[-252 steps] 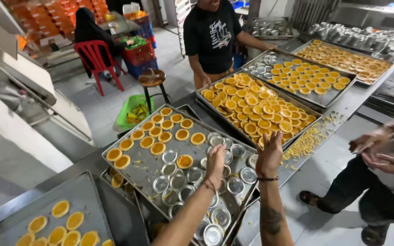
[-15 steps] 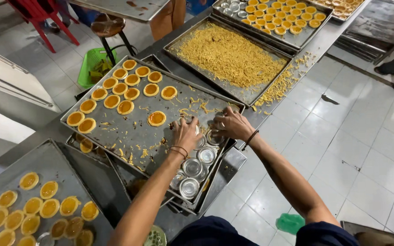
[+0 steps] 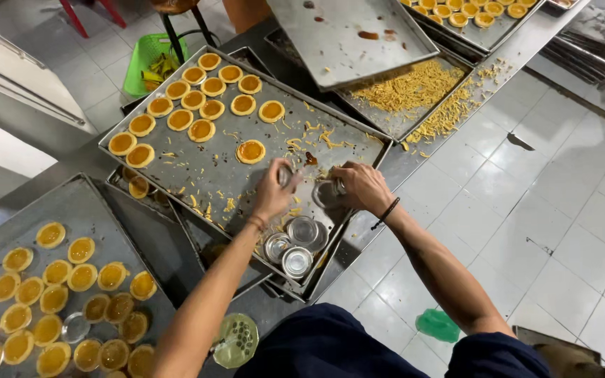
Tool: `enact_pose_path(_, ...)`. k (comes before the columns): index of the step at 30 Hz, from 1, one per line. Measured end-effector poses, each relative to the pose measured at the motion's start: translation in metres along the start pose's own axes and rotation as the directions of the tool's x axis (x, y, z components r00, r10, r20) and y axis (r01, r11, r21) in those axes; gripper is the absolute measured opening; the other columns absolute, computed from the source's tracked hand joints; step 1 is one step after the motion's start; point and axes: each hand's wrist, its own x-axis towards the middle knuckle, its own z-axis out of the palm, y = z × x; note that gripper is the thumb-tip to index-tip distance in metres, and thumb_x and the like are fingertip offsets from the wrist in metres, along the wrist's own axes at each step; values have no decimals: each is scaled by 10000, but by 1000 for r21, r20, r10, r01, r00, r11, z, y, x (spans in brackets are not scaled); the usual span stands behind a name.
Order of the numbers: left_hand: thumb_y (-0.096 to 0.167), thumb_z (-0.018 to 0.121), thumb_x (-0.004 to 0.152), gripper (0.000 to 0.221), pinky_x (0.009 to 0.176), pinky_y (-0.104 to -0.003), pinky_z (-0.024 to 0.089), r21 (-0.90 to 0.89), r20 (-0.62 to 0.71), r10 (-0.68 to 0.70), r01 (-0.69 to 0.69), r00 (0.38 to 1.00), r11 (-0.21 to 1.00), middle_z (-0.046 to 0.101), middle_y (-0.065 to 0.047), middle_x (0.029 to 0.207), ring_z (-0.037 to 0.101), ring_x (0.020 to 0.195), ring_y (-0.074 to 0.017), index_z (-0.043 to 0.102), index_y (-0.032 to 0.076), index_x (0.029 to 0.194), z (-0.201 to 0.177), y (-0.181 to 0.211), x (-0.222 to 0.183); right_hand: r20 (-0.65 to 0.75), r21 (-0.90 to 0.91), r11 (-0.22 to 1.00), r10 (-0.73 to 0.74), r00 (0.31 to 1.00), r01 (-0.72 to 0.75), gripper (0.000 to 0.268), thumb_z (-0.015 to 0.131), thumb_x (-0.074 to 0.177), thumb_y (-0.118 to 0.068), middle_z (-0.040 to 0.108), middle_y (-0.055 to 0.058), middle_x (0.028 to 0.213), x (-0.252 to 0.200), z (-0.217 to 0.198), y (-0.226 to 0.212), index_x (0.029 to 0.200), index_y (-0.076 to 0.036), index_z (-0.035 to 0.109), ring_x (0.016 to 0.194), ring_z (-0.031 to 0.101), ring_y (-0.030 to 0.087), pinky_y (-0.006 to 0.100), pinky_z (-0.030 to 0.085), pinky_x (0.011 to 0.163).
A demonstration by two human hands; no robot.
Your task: The person sorts small yellow tarts from one baking tray to another by hand, removing empty foil cups and organizing the tarts into rows.
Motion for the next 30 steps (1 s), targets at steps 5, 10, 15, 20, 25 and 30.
enact_pose_path(5,553,485,1033,589,475,-247,527,-770,88,-311,263,946,582,725,-177,1072,705,737,-211,336,166,1451,-55,24,-38,-207,279,960,24,978,36,562,827,753,-487,700,137,1068,-14,-41,-6,1197,-204,631,978,713,421,543,579,812)
enact_pose_path(10,456,715,943,594,532,-359,642,-278,268,-13,90,963,956,692,-218,1127,726,815,-286,491,227,1443,-38,9,-61,-307,365,920,-28,951,144,575,864,701,-493,703,96,1029,-15,-62,-12,1200,-275,681,985,687,376,514,553,845)
enact_pose_path(15,553,812,799,778,758,-614,613,633,463,54,-373,885,678,415,-243,1307,508,1216,-568,486,284,1453,8,-3,-77,79,54,982,-183,980,180,691,819,669,-500,631,59,1263,-2,-7,-26,1308,-304,640,1152,644,390,524,600,907)
enact_pose_path(20,359,810,781,650,853,-551,611,396,258,159,-254,953,882,462,-180,1223,619,1113,-526,528,125,1319,3,-26,-70,-80,183,974,-118,990,131,615,840,627,-521,665,67,1135,-9,-28,-33,1175,-299,672,1030,692,405,561,591,833)
enact_pose_path(25,277,746,760,597,866,-543,591,392,207,55,-134,977,910,551,-98,1253,661,1112,-425,508,254,1308,-40,-9,-68,0,209,936,-290,957,284,425,833,695,-314,695,133,1191,-45,-60,-88,1097,-225,725,1080,698,399,508,611,851)
enact_pose_path(30,350,854,812,752,868,-581,600,686,492,-134,-288,860,669,483,-214,1294,569,1213,-523,505,250,1471,-47,-31,-92,202,69,965,-263,943,254,622,857,595,-365,678,65,1203,-44,-8,-89,1185,-274,684,1078,681,373,560,624,819)
